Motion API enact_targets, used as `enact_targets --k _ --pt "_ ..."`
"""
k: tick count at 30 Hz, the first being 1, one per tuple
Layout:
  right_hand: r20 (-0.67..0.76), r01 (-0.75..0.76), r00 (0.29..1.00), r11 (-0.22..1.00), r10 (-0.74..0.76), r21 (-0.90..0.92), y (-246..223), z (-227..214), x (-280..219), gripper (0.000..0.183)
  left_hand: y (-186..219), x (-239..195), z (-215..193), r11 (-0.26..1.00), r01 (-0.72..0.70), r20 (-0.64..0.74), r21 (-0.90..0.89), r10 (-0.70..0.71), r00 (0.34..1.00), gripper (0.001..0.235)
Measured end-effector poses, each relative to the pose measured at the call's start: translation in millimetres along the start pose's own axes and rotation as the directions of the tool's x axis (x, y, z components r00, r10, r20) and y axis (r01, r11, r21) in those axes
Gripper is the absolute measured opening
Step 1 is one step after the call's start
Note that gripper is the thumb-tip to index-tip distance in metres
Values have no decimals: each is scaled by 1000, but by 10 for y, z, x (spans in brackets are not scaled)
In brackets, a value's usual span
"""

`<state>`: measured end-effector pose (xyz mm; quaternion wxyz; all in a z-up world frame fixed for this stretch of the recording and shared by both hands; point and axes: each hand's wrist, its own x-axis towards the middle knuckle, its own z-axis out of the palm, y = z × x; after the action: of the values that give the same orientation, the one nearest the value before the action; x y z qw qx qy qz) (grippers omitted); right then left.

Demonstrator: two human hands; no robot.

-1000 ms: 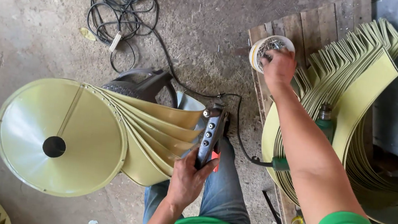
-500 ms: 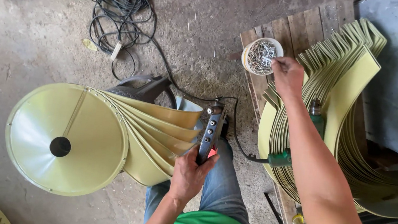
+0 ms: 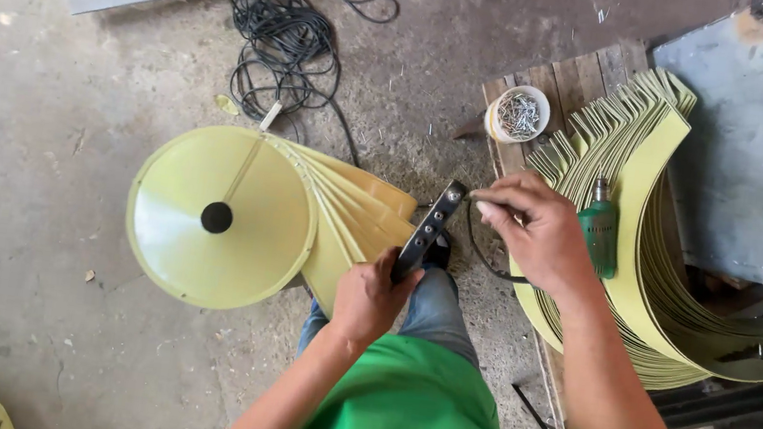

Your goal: The person kneels on the workshop floor assembling a fan impeller, aligning curved metal blades around a circular disc and driving rivets through the overlapping edges with a hand riveting tool, using a power drill to prepare holes, and pressing the blades to seat them as the riveted assembly accumulates.

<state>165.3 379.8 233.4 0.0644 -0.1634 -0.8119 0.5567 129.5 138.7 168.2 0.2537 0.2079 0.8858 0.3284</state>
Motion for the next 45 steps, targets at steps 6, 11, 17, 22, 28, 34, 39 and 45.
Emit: enact_targets --k 6,11,17,22,28,34,39,45 --pt "63 261 964 886 -257 -384 -665 398 -275 17 -311 -392 -446 985 -144 -122 99 156 980 28" --pt "146 348 937 813 -318 -467 -878 652 -368 17 -503 -612 -719 976 -87 -95 200 108 990 27" --pt "307 428 902 714 -303 -554 -1016 829 -384 21 -674 -760 -846 973 -82 -118 217 109 987 24" --pt "414 465 880 600 -233 -651 -1073 921 -349 17 -723 -802 -826 965 -95 -137 246 132 982 20" --pt "454 393 891 458 26 -797 -1192 1080 -342 7 -634 -860 -814 926 -30 -65 376 59 996 22" --pt "492 409 867 446 83 -796 -1083 1096 -242 12 -642 -872 -820 934 -23 -59 356 47 997 22" --pt "297 50 943 821 148 -569 -1299 922 -176 93 -647 -910 -953 997 20 -90 77 -13 996 30" --pt "484 -170 848 976 214 -134 204 1530 -338 65 -314 -847 -1070 980 -15 -142 -197 -14 990 40"
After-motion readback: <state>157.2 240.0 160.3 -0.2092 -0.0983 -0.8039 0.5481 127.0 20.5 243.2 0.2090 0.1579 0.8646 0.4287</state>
